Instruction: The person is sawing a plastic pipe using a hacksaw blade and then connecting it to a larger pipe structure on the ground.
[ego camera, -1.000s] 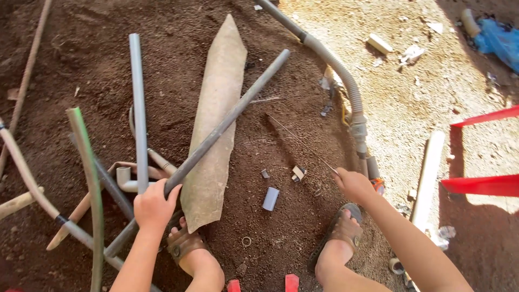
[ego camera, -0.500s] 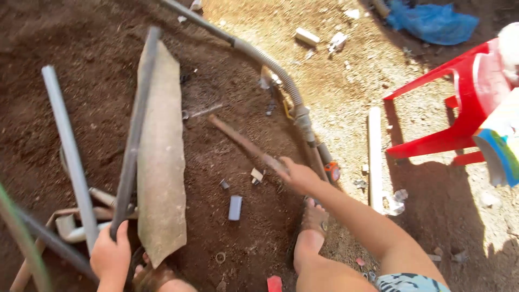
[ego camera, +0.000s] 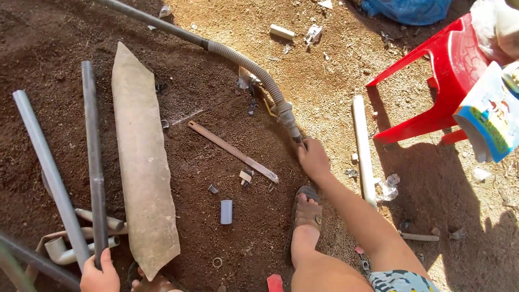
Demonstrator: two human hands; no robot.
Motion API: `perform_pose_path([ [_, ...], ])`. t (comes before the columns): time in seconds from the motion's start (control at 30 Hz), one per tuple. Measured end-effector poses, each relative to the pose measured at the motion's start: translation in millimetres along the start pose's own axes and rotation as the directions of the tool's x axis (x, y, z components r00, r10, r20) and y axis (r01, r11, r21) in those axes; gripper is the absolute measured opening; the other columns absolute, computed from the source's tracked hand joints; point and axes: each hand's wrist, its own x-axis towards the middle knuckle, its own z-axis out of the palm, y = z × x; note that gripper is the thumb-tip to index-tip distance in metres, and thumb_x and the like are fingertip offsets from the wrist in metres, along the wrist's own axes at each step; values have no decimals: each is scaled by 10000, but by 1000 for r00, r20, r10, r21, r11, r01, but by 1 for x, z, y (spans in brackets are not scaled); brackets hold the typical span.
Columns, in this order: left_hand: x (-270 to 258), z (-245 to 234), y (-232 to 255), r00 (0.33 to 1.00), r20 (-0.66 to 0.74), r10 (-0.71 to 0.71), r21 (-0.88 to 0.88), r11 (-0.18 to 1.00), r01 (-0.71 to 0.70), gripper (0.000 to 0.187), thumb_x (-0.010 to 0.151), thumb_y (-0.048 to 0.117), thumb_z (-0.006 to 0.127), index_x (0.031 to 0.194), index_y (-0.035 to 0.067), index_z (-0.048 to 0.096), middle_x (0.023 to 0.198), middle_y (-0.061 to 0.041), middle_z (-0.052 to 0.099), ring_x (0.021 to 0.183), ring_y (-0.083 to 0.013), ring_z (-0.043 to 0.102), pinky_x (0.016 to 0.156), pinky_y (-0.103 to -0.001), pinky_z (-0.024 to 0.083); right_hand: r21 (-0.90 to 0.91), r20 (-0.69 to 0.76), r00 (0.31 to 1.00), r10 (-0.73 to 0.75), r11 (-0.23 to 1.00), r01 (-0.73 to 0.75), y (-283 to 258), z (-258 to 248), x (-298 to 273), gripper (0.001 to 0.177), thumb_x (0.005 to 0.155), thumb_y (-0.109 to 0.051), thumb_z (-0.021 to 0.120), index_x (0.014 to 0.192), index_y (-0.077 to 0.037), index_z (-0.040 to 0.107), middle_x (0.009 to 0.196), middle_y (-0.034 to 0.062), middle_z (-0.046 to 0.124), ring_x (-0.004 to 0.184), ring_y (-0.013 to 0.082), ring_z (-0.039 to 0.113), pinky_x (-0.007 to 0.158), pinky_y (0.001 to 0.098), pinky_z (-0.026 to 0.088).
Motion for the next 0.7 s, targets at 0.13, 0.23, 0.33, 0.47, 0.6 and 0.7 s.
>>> perform_pose_path([
  [0.13,5,-12,5,997,60,-40,26,999,38,507,1266,491,656,1255,5,799,965,-190,800,812,-424,750,724,-487,588,-44,219,963,157,987,-151,11,-14,1,136,1028,-179,608,1158,-144,627,913,89,747,691,217,658,624,365,533],
  [0.23,9,-27,16,978,185,-98,10,995,97,566,1223,502,583,1320,-26,762,1079,-275,802,915,-511,743,785,-556,583,-221,291,927,238,959,-177,34,3,1,272,959,-311,734,1132,-102,717,944,86,764,802,223,722,758,366,596],
  [0.33,9,-36,23,968,236,-82,-49,994,97,583,1200,498,562,1312,-46,739,1124,-307,783,986,-530,725,856,-562,568,-288,302,928,218,949,-129,43,13,-5,503,948,-307,779,1355,-71,603,1223,161,736,1039,312,749,929,436,616],
  [0.47,5,-50,26,957,267,-114,-139,978,155,542,1071,455,649,1307,-27,728,1090,-270,790,995,-467,737,889,-507,569,-356,279,939,199,930,-91,54,19,-1,268,988,-321,680,1128,-93,692,1018,124,767,923,302,734,819,432,598],
  [0.6,-12,-78,34,902,332,-275,-187,918,349,570,1040,530,635,1229,8,768,770,-166,792,758,-341,743,759,-416,571,143,131,971,198,966,-217,62,27,0,466,951,-388,742,1082,58,782,847,180,754,739,288,654,705,410,527],
  [0.7,-25,-84,38,915,275,-295,-203,913,355,567,1004,551,627,1200,45,794,1087,-200,814,978,-429,750,851,-472,590,644,427,846,318,550,-532,30,29,-14,314,1041,-367,710,999,-69,619,699,50,543,540,157,466,476,308,347],
])
